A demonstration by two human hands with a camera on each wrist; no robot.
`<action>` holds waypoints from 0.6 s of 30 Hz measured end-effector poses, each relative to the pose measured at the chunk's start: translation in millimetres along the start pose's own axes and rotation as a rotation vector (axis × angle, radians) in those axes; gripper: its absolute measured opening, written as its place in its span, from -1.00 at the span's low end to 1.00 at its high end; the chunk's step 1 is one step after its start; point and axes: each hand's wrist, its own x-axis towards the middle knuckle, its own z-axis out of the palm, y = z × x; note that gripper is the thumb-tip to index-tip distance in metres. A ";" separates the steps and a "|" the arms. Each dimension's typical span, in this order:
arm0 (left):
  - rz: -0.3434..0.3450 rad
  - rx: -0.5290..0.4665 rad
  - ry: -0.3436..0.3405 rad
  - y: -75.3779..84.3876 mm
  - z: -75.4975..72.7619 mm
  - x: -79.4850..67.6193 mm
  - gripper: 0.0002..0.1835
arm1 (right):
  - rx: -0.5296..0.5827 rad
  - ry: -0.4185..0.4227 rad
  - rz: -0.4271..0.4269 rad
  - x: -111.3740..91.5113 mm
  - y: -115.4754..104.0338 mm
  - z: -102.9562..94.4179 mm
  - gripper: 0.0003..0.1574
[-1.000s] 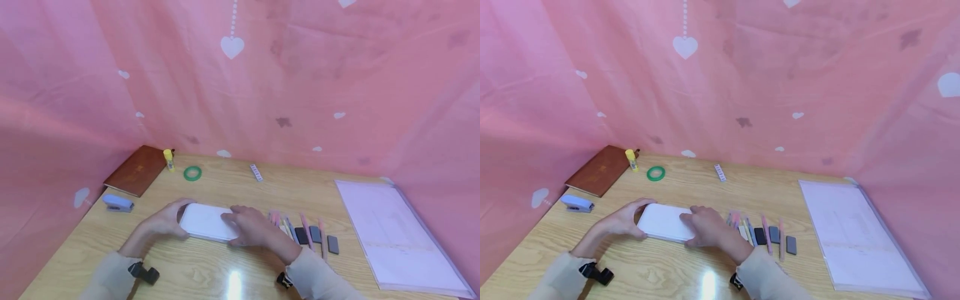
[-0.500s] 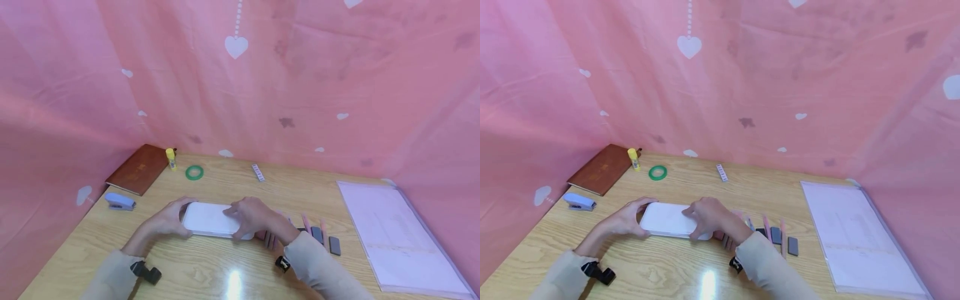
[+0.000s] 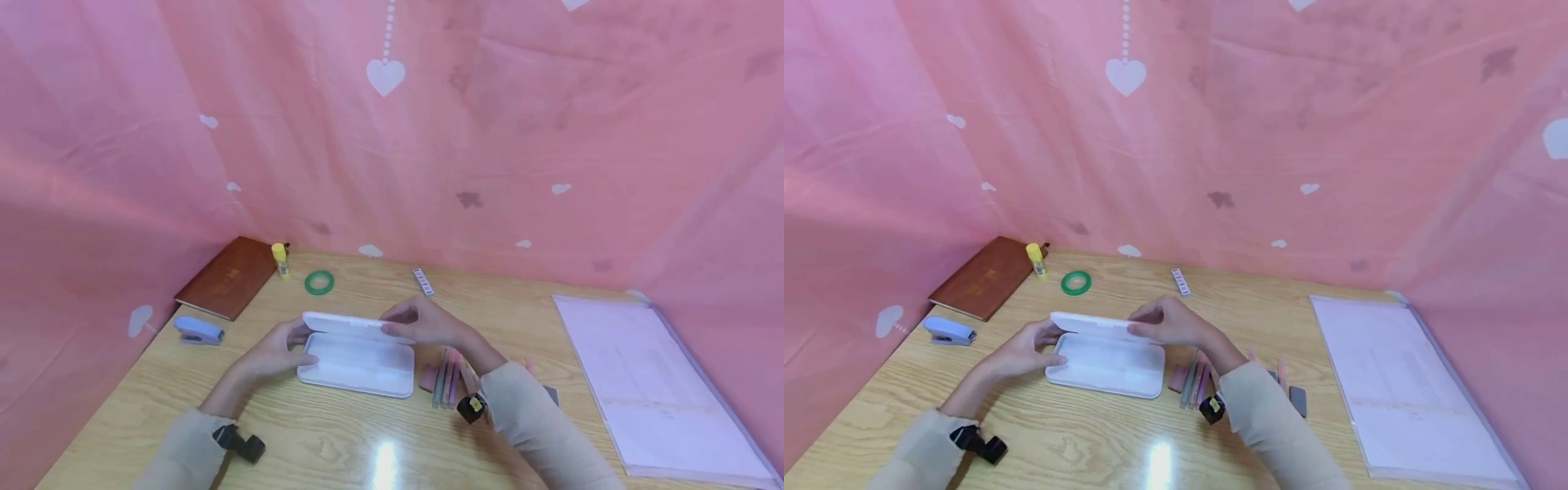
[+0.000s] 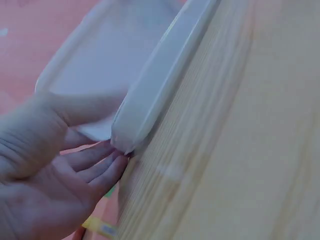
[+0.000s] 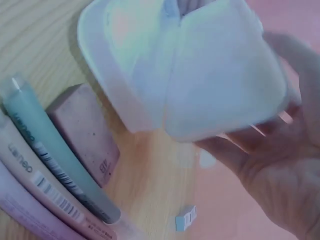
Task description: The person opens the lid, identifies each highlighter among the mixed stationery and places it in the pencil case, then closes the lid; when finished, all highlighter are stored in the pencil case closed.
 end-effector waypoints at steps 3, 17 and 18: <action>0.016 0.000 0.030 -4.0 2.4 3.2 -0.19 | -0.052 0.201 -0.031 3.5 0.9 -1.5 -0.73; 0.083 -0.118 0.055 -0.7 5.4 3.8 0.21 | -0.656 0.653 0.048 30.8 10.0 9.8 -0.95; 0.089 -0.114 0.050 -0.9 5.2 3.6 0.21 | -0.651 0.643 0.052 32.0 10.7 9.2 -0.95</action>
